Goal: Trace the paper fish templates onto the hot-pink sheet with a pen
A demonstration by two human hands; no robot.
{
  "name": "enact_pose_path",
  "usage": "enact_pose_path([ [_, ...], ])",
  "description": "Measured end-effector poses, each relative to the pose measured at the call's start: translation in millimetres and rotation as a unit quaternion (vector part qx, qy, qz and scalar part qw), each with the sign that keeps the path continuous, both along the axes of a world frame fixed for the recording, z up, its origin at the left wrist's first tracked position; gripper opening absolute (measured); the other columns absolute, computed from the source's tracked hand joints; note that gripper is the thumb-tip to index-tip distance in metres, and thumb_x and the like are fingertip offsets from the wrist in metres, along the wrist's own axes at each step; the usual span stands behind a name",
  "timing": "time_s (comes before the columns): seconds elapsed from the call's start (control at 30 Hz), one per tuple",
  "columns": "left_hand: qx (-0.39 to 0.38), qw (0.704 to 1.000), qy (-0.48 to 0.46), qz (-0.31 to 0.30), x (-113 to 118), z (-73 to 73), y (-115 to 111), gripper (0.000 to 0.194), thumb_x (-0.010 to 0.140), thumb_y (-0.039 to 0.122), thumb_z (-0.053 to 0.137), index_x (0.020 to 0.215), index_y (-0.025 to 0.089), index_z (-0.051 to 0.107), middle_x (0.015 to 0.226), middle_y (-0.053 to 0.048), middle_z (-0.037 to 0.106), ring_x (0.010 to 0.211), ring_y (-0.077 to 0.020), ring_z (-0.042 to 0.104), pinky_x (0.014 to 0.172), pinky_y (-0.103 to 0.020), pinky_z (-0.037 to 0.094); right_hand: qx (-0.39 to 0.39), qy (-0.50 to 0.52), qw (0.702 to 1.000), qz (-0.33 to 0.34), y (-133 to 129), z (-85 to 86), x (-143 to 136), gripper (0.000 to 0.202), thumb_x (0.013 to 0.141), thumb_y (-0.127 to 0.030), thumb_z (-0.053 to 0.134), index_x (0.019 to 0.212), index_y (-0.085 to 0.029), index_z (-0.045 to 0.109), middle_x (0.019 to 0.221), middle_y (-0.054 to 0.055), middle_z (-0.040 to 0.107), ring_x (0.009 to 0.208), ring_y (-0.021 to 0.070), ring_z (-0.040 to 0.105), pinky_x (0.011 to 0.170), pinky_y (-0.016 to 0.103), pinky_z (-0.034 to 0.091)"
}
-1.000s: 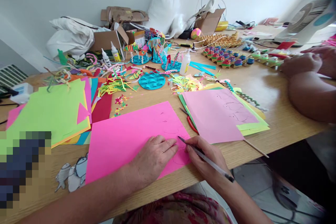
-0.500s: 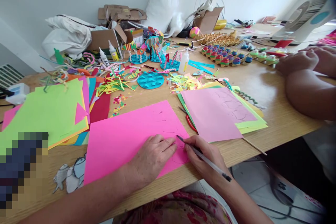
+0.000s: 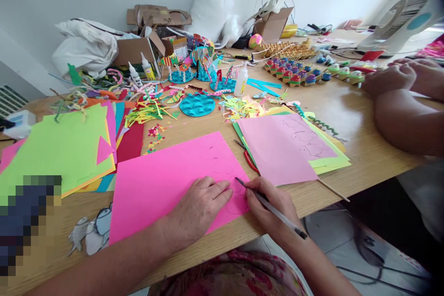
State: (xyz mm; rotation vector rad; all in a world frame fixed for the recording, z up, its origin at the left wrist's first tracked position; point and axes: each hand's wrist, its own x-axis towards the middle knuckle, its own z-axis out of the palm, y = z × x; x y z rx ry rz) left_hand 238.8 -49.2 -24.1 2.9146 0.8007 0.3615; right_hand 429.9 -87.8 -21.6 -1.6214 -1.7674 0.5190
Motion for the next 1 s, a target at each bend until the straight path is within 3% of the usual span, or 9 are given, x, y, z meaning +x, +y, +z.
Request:
enact_pose_path([
  [0.43, 0.009, 1.000, 0.002, 0.000, 0, 0.0, 0, 0.031, 0.089, 0.014, 0.044, 0.119, 0.016, 0.047, 0.124, -0.003, 0.050, 0.093, -0.0179, 0.044, 0.079, -0.033, 0.041, 0.001, 0.000, 1.000, -0.027, -1, 1.6, -1, 0.010, 0.078, -0.023, 0.046, 0.077, -0.021, 0.055, 0.062, -0.001, 0.063, 0.051, 0.0120, 0.056, 0.048, 0.022, 0.040],
  [0.6, 0.024, 1.000, 0.005, 0.001, 1, -0.7, 0, 0.029, 0.089, 0.014, 0.043, 0.117, 0.017, 0.049, 0.121, -0.005, 0.052, 0.091, -0.0174, 0.046, 0.078, -0.032, 0.041, -0.041, 0.118, 0.991, -0.043, 0, 6.2, 0, 0.012, 0.078, -0.027, 0.046, 0.077, -0.020, 0.055, 0.059, 0.000, 0.063, 0.052, 0.0134, 0.057, 0.046, 0.022, 0.041],
  [0.77, 0.032, 0.999, -0.004, 0.001, 1, -2.9, 1, 0.027, 0.090, 0.015, 0.041, 0.115, 0.017, 0.050, 0.121, -0.006, 0.052, 0.090, -0.0176, 0.046, 0.076, -0.032, 0.041, -0.071, 0.142, 0.987, -0.021, 4, 12.2, 1, 0.011, 0.078, -0.027, 0.047, 0.076, -0.020, 0.054, 0.061, 0.001, 0.063, 0.054, 0.0132, 0.056, 0.048, 0.022, 0.043],
  [1.0, 0.031, 0.999, -0.010, 0.000, 0, -4.4, 1, 0.028, 0.090, 0.014, 0.041, 0.118, 0.016, 0.049, 0.122, -0.005, 0.052, 0.091, -0.0173, 0.046, 0.077, -0.032, 0.042, -0.077, 0.139, 0.987, 0.008, 11, 3.8, 1, 0.010, 0.079, -0.024, 0.045, 0.076, -0.020, 0.054, 0.063, 0.001, 0.062, 0.058, 0.0135, 0.057, 0.053, 0.024, 0.044],
])
